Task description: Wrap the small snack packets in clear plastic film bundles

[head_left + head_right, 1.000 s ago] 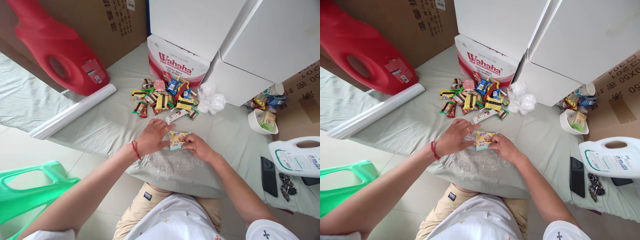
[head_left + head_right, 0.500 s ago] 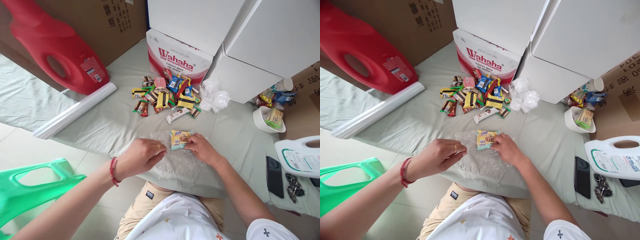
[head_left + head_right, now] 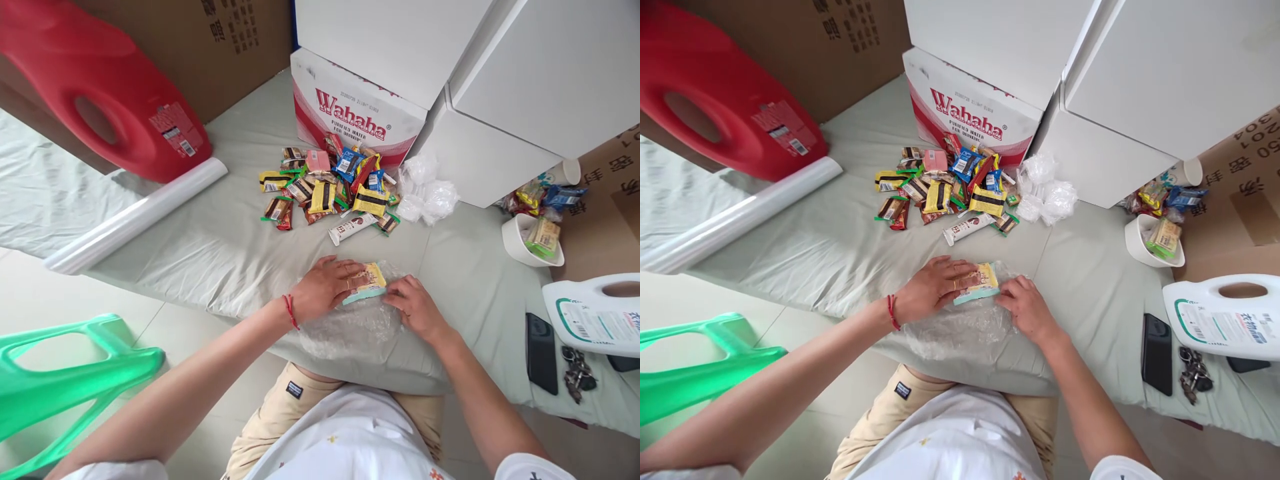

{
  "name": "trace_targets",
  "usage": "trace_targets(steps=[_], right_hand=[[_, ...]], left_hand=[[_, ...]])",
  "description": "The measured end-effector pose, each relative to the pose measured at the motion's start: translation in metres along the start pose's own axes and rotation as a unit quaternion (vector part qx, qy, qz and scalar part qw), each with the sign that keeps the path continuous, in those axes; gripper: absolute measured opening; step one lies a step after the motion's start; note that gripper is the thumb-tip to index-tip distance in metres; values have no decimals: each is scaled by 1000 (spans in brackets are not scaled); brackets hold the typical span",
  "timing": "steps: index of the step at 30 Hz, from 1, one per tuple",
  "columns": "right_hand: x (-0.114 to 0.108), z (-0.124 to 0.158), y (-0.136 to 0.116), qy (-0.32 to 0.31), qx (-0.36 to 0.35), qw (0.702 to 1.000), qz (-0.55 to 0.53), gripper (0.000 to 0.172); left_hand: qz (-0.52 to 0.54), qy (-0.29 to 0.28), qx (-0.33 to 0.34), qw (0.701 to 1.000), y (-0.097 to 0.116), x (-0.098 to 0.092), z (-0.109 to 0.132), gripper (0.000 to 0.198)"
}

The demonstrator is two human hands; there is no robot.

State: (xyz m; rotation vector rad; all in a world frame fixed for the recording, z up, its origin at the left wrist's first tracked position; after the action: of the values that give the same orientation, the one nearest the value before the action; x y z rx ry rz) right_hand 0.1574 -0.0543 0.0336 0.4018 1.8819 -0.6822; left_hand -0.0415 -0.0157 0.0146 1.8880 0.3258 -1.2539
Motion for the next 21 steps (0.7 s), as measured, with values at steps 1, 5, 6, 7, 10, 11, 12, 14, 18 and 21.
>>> trace_targets(steps=[1, 5, 6, 7, 10, 11, 12, 14, 18, 21], right_hand=[[-3, 7, -2, 14, 7, 1000, -16, 46], [-16, 34, -19, 65, 42, 995, -63, 35], [-16, 39, -25, 63, 48, 995, -68, 31], [-14, 43, -32, 54, 50, 995, -70, 31], [1, 47, -49, 29, 49, 997, -53, 31], [5, 47, -52, 37, 53, 997, -44, 27], [7, 46, -53, 54, 60, 996, -37, 24], [6, 41, -52, 91, 78, 992, -33, 23], [-14, 17, -48, 119, 72, 988, -63, 19], [-33, -7, -45, 121, 40, 989, -77, 18]], left_hand=[[-17, 17, 12, 1000, 3, 0, 4, 45], [-71, 106, 28, 991, 14, -4, 11, 40], [-79, 123, 24, 989, 16, -5, 11, 38], [-84, 130, 19, 988, 18, -6, 11, 37], [-86, 97, 7, 991, 23, -5, 7, 38], [-82, 76, 4, 994, 24, -5, 5, 39], [-76, 53, -1, 996, 26, -4, 3, 40], [-61, 14, -10, 998, 28, -4, 0, 40], [-36, -25, -30, 999, 31, -6, -5, 40], [-27, -35, -44, 998, 31, -9, -9, 42]])
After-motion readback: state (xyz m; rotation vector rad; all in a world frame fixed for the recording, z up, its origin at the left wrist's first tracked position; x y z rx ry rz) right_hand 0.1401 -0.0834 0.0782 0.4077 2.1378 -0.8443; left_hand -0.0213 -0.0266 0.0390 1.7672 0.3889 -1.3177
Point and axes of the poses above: each hand's wrist, its own z-axis away from the middle knuckle, its own x-axis out of the palm, y = z × x, the point moved 7 cm from there along -z, towards the middle knuckle, and after that the axes turned 12 degrees about -x, right-handed, at the moved point
